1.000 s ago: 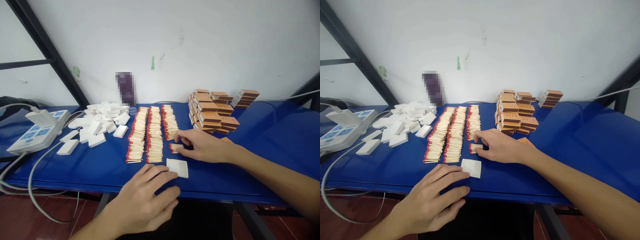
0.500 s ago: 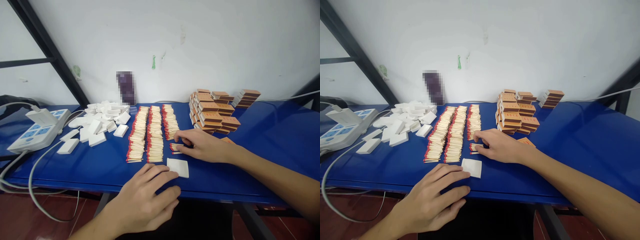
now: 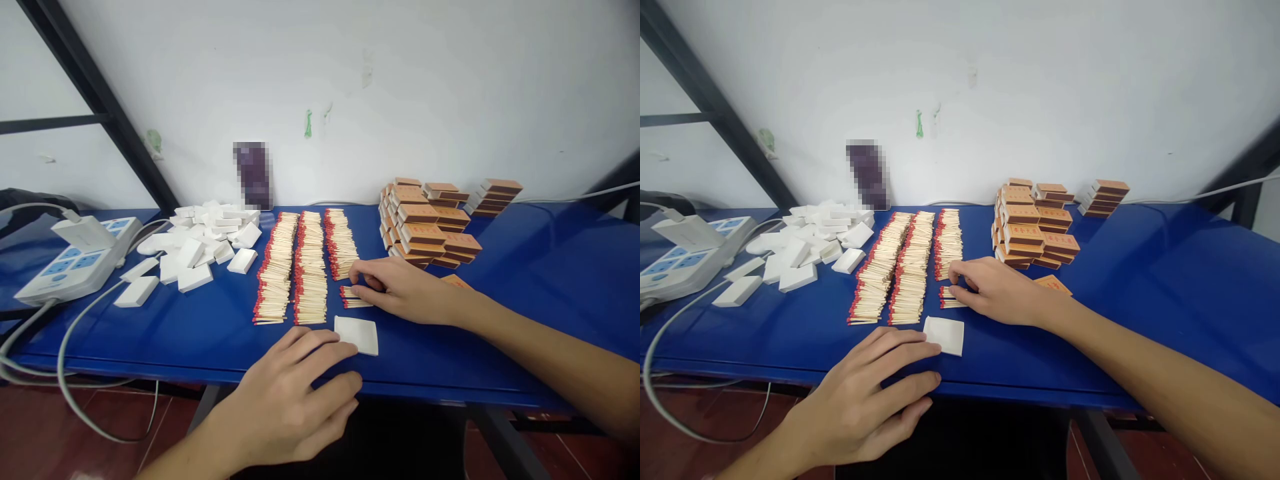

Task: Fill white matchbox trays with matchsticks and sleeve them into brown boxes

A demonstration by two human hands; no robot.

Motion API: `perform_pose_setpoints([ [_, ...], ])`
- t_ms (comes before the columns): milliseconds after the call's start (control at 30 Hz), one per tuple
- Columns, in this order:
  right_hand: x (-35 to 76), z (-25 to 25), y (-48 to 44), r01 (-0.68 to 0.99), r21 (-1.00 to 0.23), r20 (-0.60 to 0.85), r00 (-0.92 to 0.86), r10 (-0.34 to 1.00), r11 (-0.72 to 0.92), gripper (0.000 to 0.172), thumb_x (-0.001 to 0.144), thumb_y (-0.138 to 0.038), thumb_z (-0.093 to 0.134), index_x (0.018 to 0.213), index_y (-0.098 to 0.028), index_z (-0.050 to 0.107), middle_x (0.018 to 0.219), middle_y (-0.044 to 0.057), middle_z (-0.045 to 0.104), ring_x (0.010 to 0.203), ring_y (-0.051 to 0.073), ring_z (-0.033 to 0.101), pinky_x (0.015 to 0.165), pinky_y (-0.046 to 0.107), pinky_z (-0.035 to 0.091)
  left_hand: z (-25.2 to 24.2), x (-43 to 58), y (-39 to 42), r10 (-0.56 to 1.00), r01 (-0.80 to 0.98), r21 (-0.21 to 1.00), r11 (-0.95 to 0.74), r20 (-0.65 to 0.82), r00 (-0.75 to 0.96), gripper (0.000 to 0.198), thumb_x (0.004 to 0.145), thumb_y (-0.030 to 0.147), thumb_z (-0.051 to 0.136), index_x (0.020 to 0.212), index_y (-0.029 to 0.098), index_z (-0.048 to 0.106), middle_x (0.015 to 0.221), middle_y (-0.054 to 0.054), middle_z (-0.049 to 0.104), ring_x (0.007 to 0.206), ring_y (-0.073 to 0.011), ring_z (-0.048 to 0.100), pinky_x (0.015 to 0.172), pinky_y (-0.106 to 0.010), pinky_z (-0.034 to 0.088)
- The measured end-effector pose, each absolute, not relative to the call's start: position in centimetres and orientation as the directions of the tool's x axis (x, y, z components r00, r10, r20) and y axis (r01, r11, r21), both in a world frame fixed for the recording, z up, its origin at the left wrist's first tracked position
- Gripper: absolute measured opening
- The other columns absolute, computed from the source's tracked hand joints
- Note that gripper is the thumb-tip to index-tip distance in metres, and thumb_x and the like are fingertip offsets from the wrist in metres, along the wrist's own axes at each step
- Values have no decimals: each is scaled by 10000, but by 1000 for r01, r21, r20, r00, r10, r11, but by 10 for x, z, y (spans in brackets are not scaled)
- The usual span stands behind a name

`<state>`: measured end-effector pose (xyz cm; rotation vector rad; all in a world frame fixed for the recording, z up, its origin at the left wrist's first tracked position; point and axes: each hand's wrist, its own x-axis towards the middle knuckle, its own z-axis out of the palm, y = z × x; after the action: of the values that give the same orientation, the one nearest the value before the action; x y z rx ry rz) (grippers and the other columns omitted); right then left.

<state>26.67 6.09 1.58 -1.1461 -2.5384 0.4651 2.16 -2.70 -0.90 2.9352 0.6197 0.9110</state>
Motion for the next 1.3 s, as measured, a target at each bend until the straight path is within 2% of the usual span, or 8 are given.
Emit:
perform_pose_setpoints([
  [633,269,13,62,665,-362,161,-646,746,654,202,991,-379,494,887,-210,532,684,-38,515,583,125,431,592,272,298,-11,22,-27,367,365,118,-924,548,751,144,925,150,586,1047,145,663,1152,-94,681,1080,-260,603,895,-400,516],
  [1067,270,10,65,659,-362,171,-648,742,659,232,1002,-378,470,842,-217,516,667,-35,534,572,128,452,582,270,309,-10,21,-28,369,367,118,-923,548,751,137,930,149,586,1044,143,663,1152,-91,683,1082,-261,602,898,-398,514],
  [1300,270,8,67,651,-357,193,-651,734,670,209,999,-290,433,817,-214,502,679,-23,530,590,137,460,591,270,321,-8,23,-28,380,382,117,-917,545,747,143,922,151,584,1040,157,663,1149,-89,689,1082,-254,614,908,-395,527],
])
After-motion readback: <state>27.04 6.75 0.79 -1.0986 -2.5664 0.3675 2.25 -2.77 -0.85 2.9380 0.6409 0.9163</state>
